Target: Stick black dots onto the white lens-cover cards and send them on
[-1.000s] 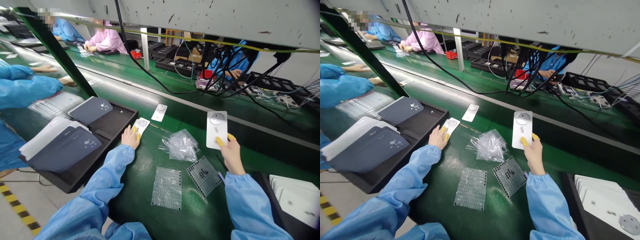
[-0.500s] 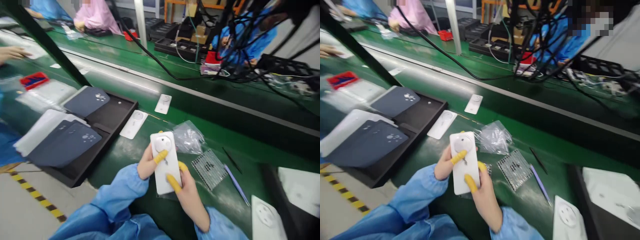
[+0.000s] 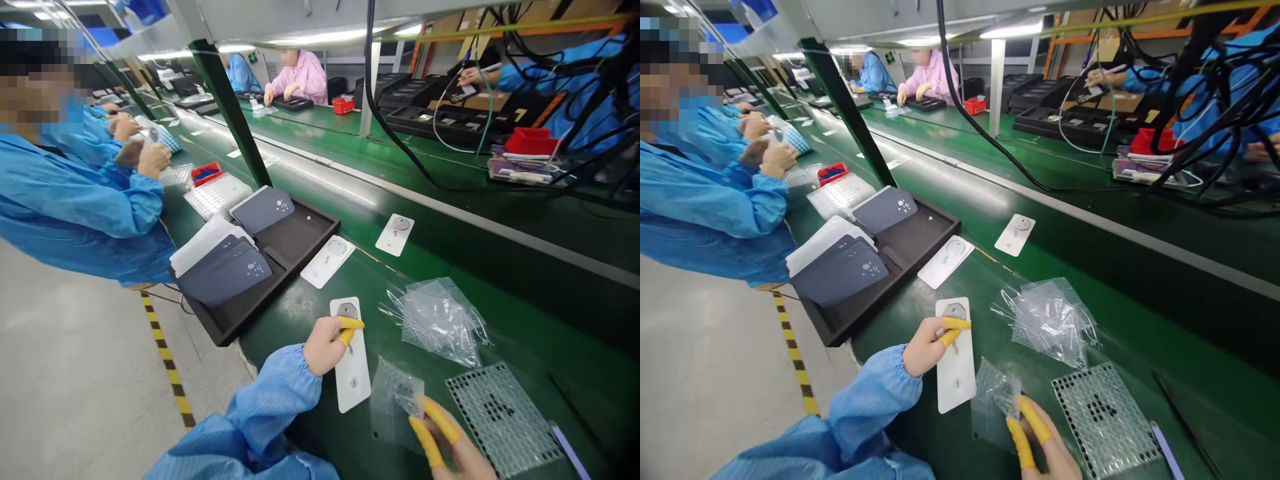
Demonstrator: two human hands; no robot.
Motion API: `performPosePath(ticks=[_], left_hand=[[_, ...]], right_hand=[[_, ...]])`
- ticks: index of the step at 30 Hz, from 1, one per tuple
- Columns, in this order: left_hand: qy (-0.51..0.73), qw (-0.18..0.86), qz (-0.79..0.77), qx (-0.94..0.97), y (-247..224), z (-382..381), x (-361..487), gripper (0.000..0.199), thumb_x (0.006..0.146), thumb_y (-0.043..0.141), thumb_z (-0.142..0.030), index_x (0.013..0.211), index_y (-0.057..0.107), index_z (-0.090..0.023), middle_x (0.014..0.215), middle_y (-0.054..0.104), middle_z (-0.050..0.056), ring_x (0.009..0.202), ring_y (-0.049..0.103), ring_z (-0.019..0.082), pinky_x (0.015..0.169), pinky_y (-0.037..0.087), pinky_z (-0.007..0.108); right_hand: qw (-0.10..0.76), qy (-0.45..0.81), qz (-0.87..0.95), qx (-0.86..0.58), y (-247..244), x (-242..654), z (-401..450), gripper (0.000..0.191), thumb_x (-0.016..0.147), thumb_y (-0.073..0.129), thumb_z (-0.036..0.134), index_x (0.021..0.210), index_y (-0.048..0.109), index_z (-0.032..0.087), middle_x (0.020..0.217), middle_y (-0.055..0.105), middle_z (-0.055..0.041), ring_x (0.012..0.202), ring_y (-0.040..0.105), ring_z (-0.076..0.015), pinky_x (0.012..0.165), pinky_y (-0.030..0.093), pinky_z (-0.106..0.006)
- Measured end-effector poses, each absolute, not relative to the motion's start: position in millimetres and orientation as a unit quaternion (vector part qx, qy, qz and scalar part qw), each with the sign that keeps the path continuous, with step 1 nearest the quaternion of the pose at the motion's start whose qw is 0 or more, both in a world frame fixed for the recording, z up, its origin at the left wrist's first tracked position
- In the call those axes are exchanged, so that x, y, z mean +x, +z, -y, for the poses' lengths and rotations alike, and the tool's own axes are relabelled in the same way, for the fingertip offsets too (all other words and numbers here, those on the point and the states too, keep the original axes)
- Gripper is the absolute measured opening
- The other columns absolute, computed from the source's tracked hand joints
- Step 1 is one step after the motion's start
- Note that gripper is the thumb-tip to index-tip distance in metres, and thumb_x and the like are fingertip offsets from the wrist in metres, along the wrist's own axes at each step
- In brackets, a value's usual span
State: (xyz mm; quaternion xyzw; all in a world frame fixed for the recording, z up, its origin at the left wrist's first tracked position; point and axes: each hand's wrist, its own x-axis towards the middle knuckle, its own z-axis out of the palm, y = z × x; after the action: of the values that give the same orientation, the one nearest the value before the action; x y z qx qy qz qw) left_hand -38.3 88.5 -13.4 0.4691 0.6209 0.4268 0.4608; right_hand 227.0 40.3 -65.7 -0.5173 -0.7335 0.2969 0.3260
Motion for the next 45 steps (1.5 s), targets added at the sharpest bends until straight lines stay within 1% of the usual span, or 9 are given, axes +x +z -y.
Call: performPosePath(ticks=[5, 7, 12, 16, 25, 33, 37, 41, 45], left_hand=[[0.320, 0.655, -0.499, 0.470, -9, -87, -8, 0.039, 0.067, 0.076, -0.047, 0.077, 0.077, -0.009, 0.079, 0.075, 0.009, 0.075, 0.069, 0.026, 0.072, 0.056, 0.032], [0.291, 0.706, -0.464, 0.449, -11, -85, 2, 0.041, 0.063, 0.080, -0.046, 0.080, 0.077, -0.009, 0.081, 0.076, 0.010, 0.071, 0.069, 0.023, 0.067, 0.056, 0.029], [0.285, 0.739, -0.462, 0.399, -11, -78, 11, 0.040, 0.064, 0.080, -0.047, 0.082, 0.077, -0.011, 0.082, 0.077, 0.010, 0.067, 0.069, 0.018, 0.062, 0.056, 0.025], [0.295, 0.739, -0.469, 0.384, -8, -79, 9, 0.043, 0.062, 0.081, -0.049, 0.085, 0.078, -0.013, 0.083, 0.077, 0.011, 0.068, 0.070, 0.019, 0.062, 0.057, 0.025], [0.334, 0.692, -0.507, 0.390, -14, -77, 16, 0.030, 0.068, 0.079, -0.040, 0.086, 0.079, -0.015, 0.083, 0.077, 0.007, 0.074, 0.069, 0.017, 0.064, 0.054, 0.021], [0.312, 0.677, -0.501, 0.440, -16, -72, 22, 0.031, 0.069, 0.078, -0.036, 0.088, 0.078, -0.012, 0.082, 0.077, 0.010, 0.075, 0.071, 0.024, 0.060, 0.056, 0.026], [0.308, 0.656, -0.503, 0.471, -21, -69, 22, 0.030, 0.074, 0.073, -0.036, 0.092, 0.077, -0.012, 0.088, 0.077, 0.011, 0.082, 0.072, 0.027, 0.070, 0.058, 0.032], [0.305, 0.614, -0.512, 0.518, -24, -67, 22, 0.025, 0.074, 0.073, -0.030, 0.094, 0.077, -0.014, 0.098, 0.076, 0.010, 0.092, 0.070, 0.028, 0.085, 0.056, 0.037], [0.288, 0.585, -0.518, 0.553, -25, -71, 19, 0.019, 0.074, 0.071, -0.027, 0.088, 0.078, -0.017, 0.098, 0.076, 0.009, 0.093, 0.070, 0.028, 0.090, 0.054, 0.038]], right_hand=[[0.277, 0.524, 0.674, -0.441, -6, 221, -73, 0.030, 0.079, 0.071, 0.032, 0.108, 0.069, 0.025, 0.120, 0.066, -0.0082, 0.064, 0.066, -0.0118, 0.062, 0.060, -0.026], [0.279, 0.542, 0.654, -0.449, 0, 221, -83, 0.042, 0.075, 0.076, 0.032, 0.114, 0.065, 0.024, 0.104, 0.070, -0.0067, 0.061, 0.063, -0.0107, 0.059, 0.059, -0.025], [0.357, 0.581, 0.540, -0.493, -5, 224, -82, 0.038, 0.076, 0.074, 0.033, 0.111, 0.064, 0.022, 0.098, 0.073, -0.0059, 0.085, 0.070, -0.0155, 0.079, 0.059, -0.030], [0.314, 0.597, 0.578, -0.459, -8, 227, -80, 0.030, 0.081, 0.069, 0.030, 0.109, 0.066, 0.021, 0.092, 0.075, -0.0052, 0.086, 0.072, -0.0170, 0.079, 0.060, -0.031], [0.377, 0.244, 0.767, -0.458, 0, 212, -77, 0.023, 0.086, 0.060, 0.013, 0.107, 0.065, 0.023, 0.105, 0.064, -0.0081, 0.099, 0.060, -0.0195, 0.084, 0.054, -0.040], [0.333, 0.188, 0.839, -0.387, -15, 205, -70, 0.023, 0.090, 0.047, 0.006, 0.109, 0.059, 0.013, 0.101, 0.065, -0.0139, 0.090, 0.065, -0.0190, 0.074, 0.059, -0.030], [0.346, 0.168, 0.837, -0.388, -25, 206, -65, 0.028, 0.090, 0.049, 0.008, 0.117, 0.054, 0.013, 0.106, 0.064, -0.0137, 0.097, 0.064, -0.0193, 0.079, 0.059, -0.029], [0.361, 0.161, 0.831, -0.392, -37, 197, -63, 0.029, 0.089, 0.044, 0.006, 0.116, 0.053, 0.013, 0.106, 0.062, -0.0144, 0.102, 0.060, -0.0213, 0.090, 0.054, -0.041], [0.405, 0.247, 0.732, -0.489, -49, 186, -63, 0.018, 0.090, 0.043, 0.009, 0.100, 0.055, 0.018, 0.096, 0.059, -0.0090, 0.090, 0.059, -0.0172, 0.077, 0.055, -0.033]])
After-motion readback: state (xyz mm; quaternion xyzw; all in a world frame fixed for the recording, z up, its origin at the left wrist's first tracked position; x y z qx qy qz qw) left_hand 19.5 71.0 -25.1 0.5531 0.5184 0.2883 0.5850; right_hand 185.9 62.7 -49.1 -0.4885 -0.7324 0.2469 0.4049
